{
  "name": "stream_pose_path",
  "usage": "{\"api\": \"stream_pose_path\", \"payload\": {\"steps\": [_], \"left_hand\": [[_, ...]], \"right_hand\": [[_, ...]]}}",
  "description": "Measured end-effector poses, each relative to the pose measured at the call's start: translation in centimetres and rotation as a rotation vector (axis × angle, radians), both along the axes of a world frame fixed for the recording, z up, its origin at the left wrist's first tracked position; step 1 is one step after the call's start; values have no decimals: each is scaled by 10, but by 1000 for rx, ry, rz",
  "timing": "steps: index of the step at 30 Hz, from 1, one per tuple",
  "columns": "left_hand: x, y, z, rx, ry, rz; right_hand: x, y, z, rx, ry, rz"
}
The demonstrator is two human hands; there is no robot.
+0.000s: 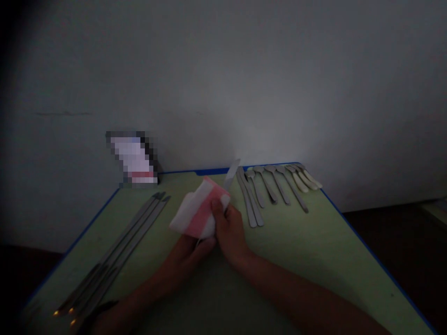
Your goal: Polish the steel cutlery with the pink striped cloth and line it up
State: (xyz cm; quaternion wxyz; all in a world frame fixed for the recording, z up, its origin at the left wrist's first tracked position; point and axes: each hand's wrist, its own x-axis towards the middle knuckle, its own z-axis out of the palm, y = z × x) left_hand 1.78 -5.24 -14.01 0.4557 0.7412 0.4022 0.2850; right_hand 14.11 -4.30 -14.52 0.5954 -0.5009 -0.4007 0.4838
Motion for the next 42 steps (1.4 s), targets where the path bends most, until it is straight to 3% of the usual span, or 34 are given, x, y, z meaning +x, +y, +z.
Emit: {"api": "stream_pose_path", "payload": {"steps": [5, 9, 14, 19, 25, 29, 33, 37, 39, 42], "left_hand": [[3, 2, 1, -92, 102, 124], [2, 6, -1, -99, 117, 133], [2, 6, 2, -39, 136, 40], [-5, 3, 4, 19, 238, -140], [-6, -5, 10, 12, 253, -265], [-4, -7, 6, -37, 201, -221], [-4, 1, 1, -28, 195, -60], [-5, 8, 0, 26, 236, 22], [-5, 7, 2, -29, 193, 10], [-8, 3, 7, -110, 48, -139]], "right_hand": [[-7, -5, -1, -2, 109, -44], [-19, -10, -3, -13, 323, 85], [-13, -3, 5, -103, 347, 10], [16, 21, 31, 97, 424, -126], [51, 43, 51, 213, 486, -277], [36, 30, 42, 202, 313, -274], [1, 1, 17, 8, 31, -85], [-11, -10, 5, -44, -7, 8], [-7, -7, 6, -41, 20, 19], [3, 2, 11, -47, 50, -11]]}}
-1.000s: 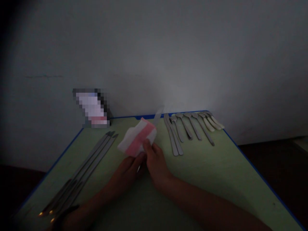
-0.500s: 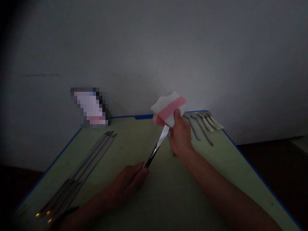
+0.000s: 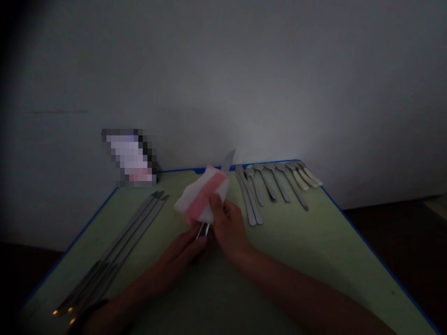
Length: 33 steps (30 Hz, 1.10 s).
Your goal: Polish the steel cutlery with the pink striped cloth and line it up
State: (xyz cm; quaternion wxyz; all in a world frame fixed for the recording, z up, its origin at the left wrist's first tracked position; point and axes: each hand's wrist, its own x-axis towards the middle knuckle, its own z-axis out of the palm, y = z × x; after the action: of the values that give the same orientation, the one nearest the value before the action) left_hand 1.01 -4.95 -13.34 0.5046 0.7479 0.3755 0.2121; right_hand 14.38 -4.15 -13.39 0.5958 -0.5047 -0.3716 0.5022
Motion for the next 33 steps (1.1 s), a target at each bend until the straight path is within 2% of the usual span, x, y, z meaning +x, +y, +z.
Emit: {"api": "stream_pose_path", "payload": {"steps": [3, 6, 11, 15, 19, 24, 26, 28, 31, 33], "left_hand": [[-2, -4, 1, -37, -69, -108], [-3, -4, -3, -8, -44, -114], [0, -1, -10, 70, 22, 36], [2, -3, -8, 12, -27, 146], [2, -2, -6, -61, -66, 125], [0, 2, -9, 9, -1, 110], [-1, 1, -10, 42, 19, 78], [-1, -2, -8, 68, 45, -11], [-2, -9, -4, 116, 97, -176], [-1, -12, -2, 114, 115, -230]], "right_hand": [[6, 4, 4, 22, 19, -54], [2, 1, 5, 39, 7, -70], [-13, -12, -3, -2, -23, 10], [-18, -19, -7, -2, -35, 58], [-18, -22, -5, 21, -18, 82], [-16, -19, 1, 53, 39, 72], [-10, -10, 5, 69, 47, 48], [3, 4, 12, 108, 76, -15], [32, 29, 26, 241, 191, -169], [53, 42, 34, 304, 233, -249]]}}
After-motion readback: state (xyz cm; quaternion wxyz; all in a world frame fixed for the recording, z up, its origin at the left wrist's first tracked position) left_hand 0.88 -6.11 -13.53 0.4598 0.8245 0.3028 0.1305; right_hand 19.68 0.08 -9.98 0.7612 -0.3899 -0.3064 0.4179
